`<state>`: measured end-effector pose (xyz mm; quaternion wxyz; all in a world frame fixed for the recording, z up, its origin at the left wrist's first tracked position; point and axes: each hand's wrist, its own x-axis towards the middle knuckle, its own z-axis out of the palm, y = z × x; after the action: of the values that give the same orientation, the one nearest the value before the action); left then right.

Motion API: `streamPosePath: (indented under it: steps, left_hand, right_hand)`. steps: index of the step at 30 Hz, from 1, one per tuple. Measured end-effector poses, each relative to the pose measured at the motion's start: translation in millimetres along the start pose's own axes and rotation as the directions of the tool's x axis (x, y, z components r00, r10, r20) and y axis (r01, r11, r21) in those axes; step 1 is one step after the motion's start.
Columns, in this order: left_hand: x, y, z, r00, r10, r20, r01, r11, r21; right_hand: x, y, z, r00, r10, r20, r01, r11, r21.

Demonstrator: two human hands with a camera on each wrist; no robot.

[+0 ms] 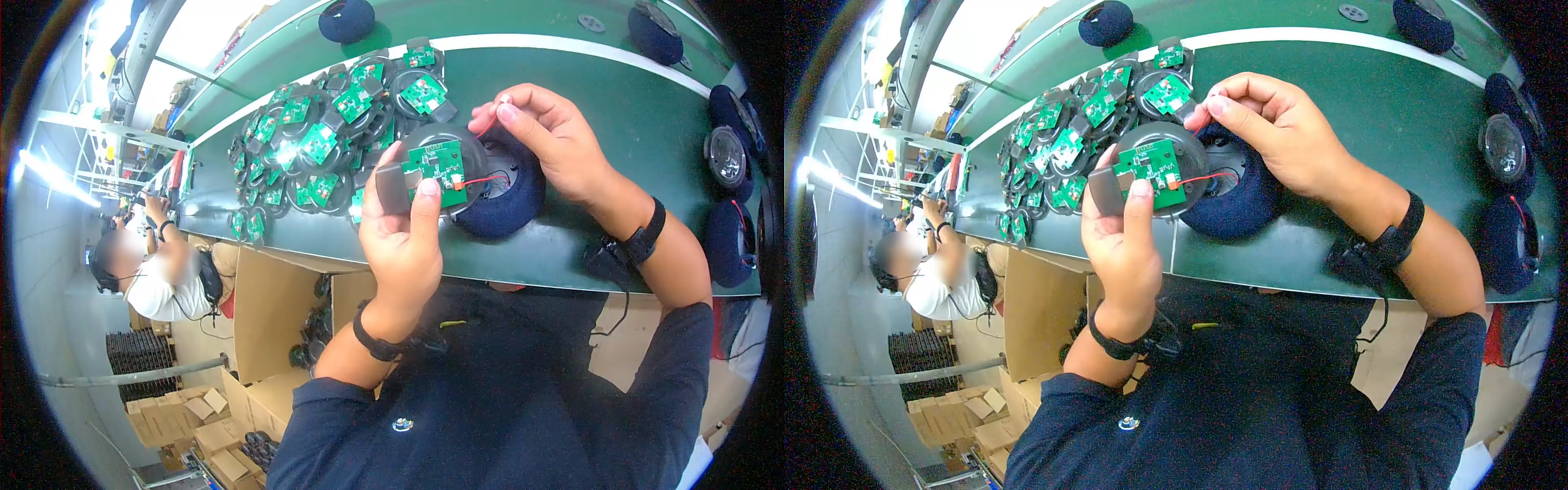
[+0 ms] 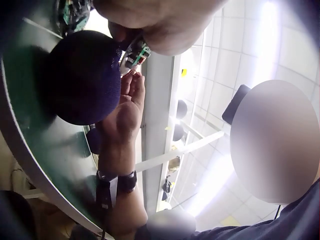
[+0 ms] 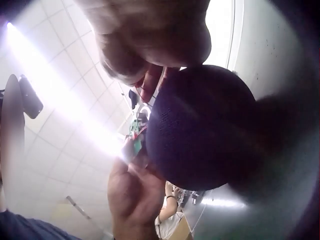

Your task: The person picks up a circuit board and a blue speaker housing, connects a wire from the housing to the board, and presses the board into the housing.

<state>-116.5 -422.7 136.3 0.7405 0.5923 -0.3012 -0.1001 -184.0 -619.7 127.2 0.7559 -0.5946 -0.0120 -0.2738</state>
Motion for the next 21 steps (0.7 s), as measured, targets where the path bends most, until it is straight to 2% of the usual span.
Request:
streamPosePath:
  steps: [2, 3, 5, 6, 8, 10, 12, 17, 19, 20, 21]
  left_hand:
    - [0, 4, -4, 1.0, -0.02, 0.006, 0.02, 1.0, 0.012]
    - [0, 6, -5, 0.999, -0.036, 0.014, 0.036, 0.999, 0.026]
    - [2, 6, -5, 0.999, -0.048, 0.011, 0.048, 0.999, -0.01]
    - [3, 5, -5, 0.999, -0.052, 0.015, 0.053, 0.998, -0.045]
    - [3, 4, -5, 0.999, -0.044, 0.024, 0.046, 0.997, -0.056]
    - [2, 4, -2, 0.999, -0.023, 0.037, 0.026, 0.995, -0.1]
    - [2, 4, -2, 0.998, -0.025, 0.06, 0.032, 0.994, -0.106]
    - [7, 6, -1, 0.983, -0.011, 0.181, 0.027, 0.996, -0.087]
    - [10, 3, -2, 0.98, -0.008, 0.197, 0.026, 0.996, -0.088]
    - [12, 2, -2, 0.978, 0.001, 0.208, 0.019, 0.996, -0.093]
    - [12, 3, -2, 0.976, 0.0, 0.218, 0.027, 0.993, -0.119]
  right_hand:
    - [-1, -6, -7, 0.99, 0.035, 0.135, -0.023, 0.996, -0.088]
    - [-2, -11, -8, 0.99, 0.042, 0.136, -0.03, 0.996, -0.088]
    - [-3, -23, -9, 0.965, 0.094, 0.245, -0.016, 0.953, -0.304]
    - [-4, -30, -9, 0.963, 0.102, 0.248, -0.023, 0.952, -0.304]
    - [-6, -38, -7, 0.908, 0.014, 0.418, 0.273, 0.738, -0.617]
    - [-13, -38, -1, 0.912, 0.01, 0.409, 0.284, 0.703, -0.652]
    - [-18, -36, 5, 0.905, -0.051, 0.423, 0.376, 0.564, -0.735]
    - [-17, -36, 0, 0.908, 0.053, 0.415, 0.293, 0.628, -0.721]
    - [-14, -40, 0, 0.918, 0.129, 0.375, 0.193, 0.68, -0.707]
    - [-13, -41, -1, 0.92, 0.127, 0.369, 0.189, 0.683, -0.706]
    - [-11, -41, -1, 0.922, 0.175, 0.346, 0.104, 0.749, -0.654]
